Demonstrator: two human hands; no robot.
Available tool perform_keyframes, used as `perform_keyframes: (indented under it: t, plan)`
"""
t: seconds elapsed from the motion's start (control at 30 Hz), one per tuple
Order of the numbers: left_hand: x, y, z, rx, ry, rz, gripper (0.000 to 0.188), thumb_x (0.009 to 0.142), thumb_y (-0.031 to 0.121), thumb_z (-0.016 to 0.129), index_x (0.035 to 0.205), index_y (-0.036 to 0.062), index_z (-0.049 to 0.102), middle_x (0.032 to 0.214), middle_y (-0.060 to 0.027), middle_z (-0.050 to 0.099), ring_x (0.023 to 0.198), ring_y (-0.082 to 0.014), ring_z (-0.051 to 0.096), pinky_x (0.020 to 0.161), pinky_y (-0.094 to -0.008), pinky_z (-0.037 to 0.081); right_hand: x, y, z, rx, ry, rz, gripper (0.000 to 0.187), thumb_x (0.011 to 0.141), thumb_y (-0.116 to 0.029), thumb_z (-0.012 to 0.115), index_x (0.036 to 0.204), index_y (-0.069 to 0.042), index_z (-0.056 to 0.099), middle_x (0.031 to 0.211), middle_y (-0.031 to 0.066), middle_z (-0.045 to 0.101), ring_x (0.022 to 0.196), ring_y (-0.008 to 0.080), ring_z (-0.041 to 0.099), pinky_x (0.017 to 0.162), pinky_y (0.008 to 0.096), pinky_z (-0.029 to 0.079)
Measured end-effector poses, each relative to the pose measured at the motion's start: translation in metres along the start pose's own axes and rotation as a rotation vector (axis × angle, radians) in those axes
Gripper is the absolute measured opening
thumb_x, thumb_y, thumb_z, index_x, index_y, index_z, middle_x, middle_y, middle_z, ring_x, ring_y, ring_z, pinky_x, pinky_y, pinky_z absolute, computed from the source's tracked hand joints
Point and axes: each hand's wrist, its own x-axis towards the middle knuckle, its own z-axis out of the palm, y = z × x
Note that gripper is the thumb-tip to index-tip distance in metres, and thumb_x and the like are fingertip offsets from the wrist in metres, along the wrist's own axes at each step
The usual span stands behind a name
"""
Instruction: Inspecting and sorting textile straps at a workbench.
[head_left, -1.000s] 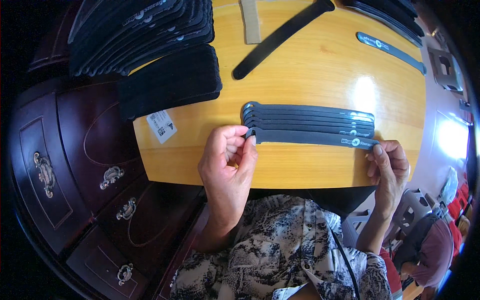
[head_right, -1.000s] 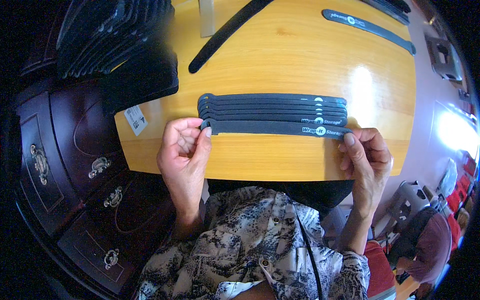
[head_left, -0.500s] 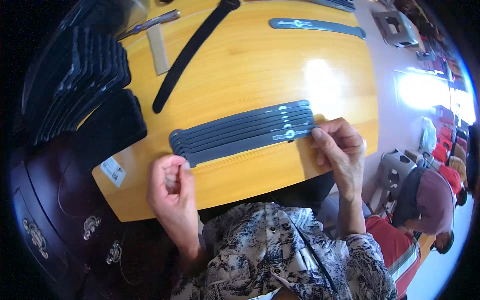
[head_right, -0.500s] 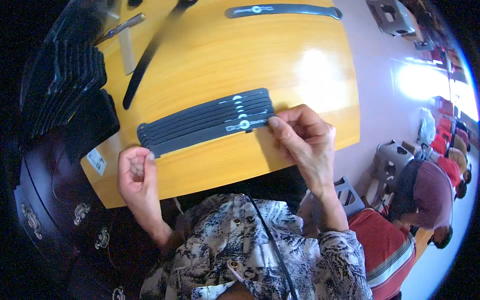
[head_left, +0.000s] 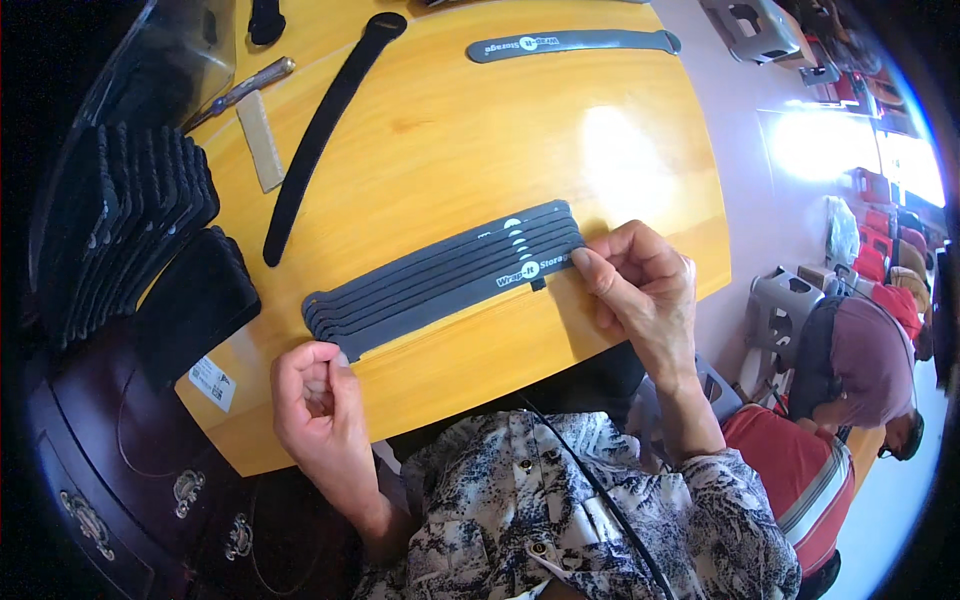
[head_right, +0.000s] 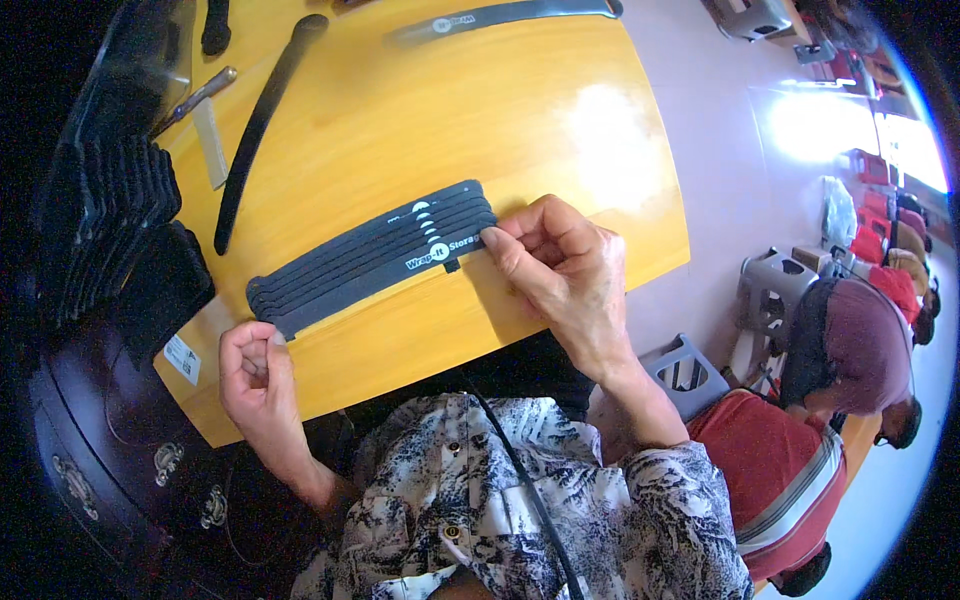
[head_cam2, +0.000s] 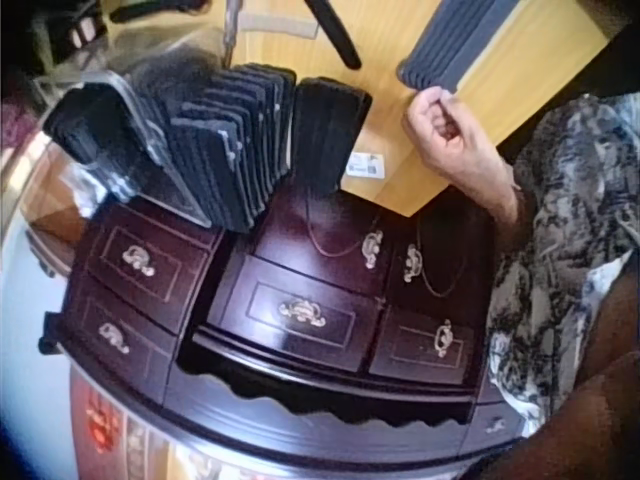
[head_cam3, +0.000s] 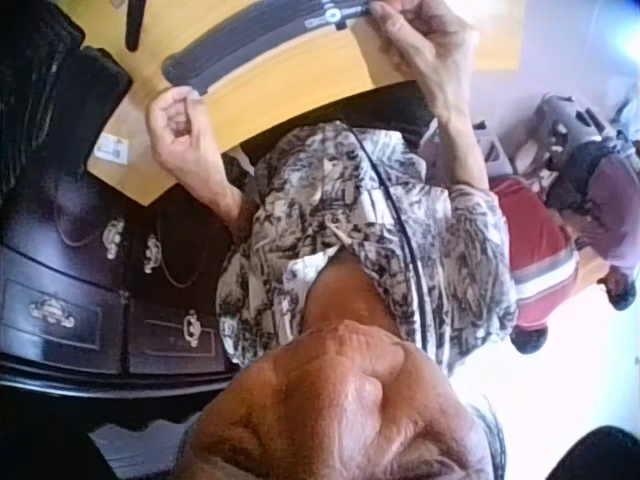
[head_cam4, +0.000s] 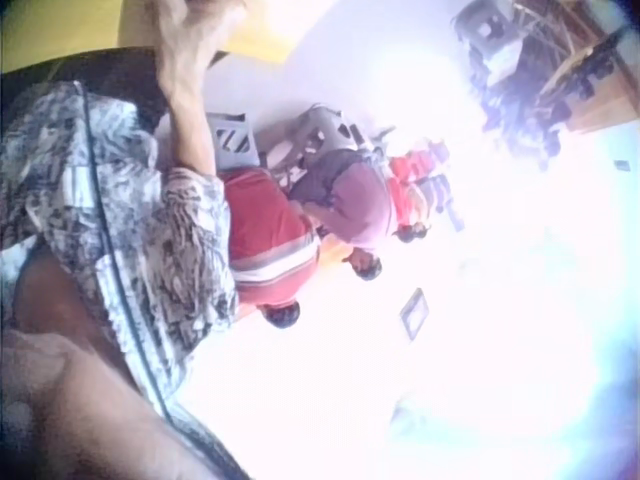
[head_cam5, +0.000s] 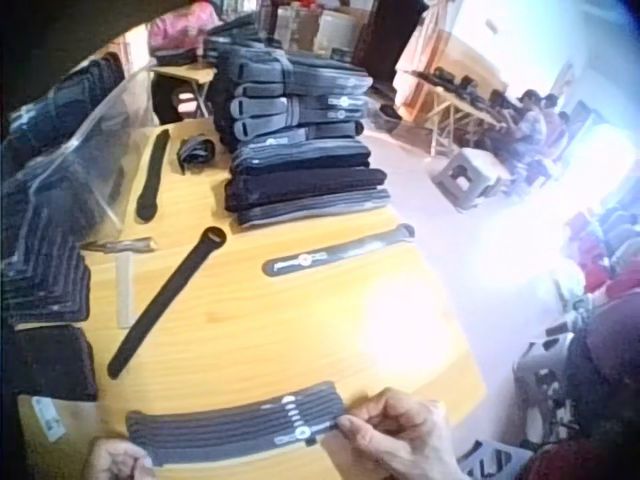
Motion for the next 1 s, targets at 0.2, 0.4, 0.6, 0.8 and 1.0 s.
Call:
perform_keyframes:
  t: [0.2,0.4,0.6,0.8,1.0]
  plan:
    - [0.002,-0.001,0.001,0.000,-0.019,0.014,0.009,0.086,-0.006,0.056,0.090,0.0014,0.057,0.072,0.0024,0.050,0.062,-0.0033,0.043,0.056,-0.0185,0.035,0.001,-0.003,0.000,-0.017,-0.005,-0.027,0.015,0.087,-0.010,0.067,0.081,0.001,0.060,0.061,0.0001,0.060,0.051,0.0028,0.050,0.044,0.0186,0.039]
    - [0.005,0.001,-0.003,0.024,-0.048,-0.024,0.008,0.086,-0.005,0.057,0.090,0.0017,0.057,0.068,0.0038,0.048,0.059,-0.0018,0.042,0.054,-0.0184,0.033,0.011,-0.008,-0.001,-0.068,-0.038,-0.045,0.018,0.087,-0.011,0.067,0.078,-0.001,0.055,0.056,-0.0002,0.055,0.047,0.0036,0.048,0.040,0.0202,0.037]
    - [0.009,0.006,-0.012,-0.047,-0.122,-0.214,0.003,0.089,0.000,0.058,0.092,0.0026,0.058,0.063,0.0048,0.048,0.052,-0.0009,0.040,0.047,-0.0176,0.031,0.032,-0.005,-0.013,-0.137,-0.242,-0.017,0.017,0.085,-0.015,0.071,0.079,-0.005,0.058,0.051,-0.0014,0.051,0.041,0.0032,0.045,0.035,0.0204,0.033]
    - [0.008,-0.001,-0.015,-0.153,-0.153,-0.259,0.009,0.090,0.006,0.061,0.099,0.0031,0.062,0.071,0.0026,0.058,0.055,-0.0039,0.050,0.047,-0.0169,0.036,0.027,-0.004,-0.006,-0.265,-0.176,-0.087,0.016,0.084,-0.015,0.071,0.079,-0.004,0.061,0.054,0.0001,0.056,0.043,0.0042,0.047,0.039,0.0204,0.036]
    - [0.006,0.007,0.012,0.002,-0.109,0.279,0.008,0.082,-0.002,0.068,0.089,-0.0004,0.064,0.074,-0.0046,0.056,0.062,-0.0089,0.053,0.054,-0.0222,0.042,0.015,-0.016,0.030,-0.486,-0.302,-0.547,0.025,0.082,-0.028,0.071,0.076,-0.005,0.062,0.066,0.0070,0.062,0.056,0.0191,0.061,0.052,0.0302,0.048]
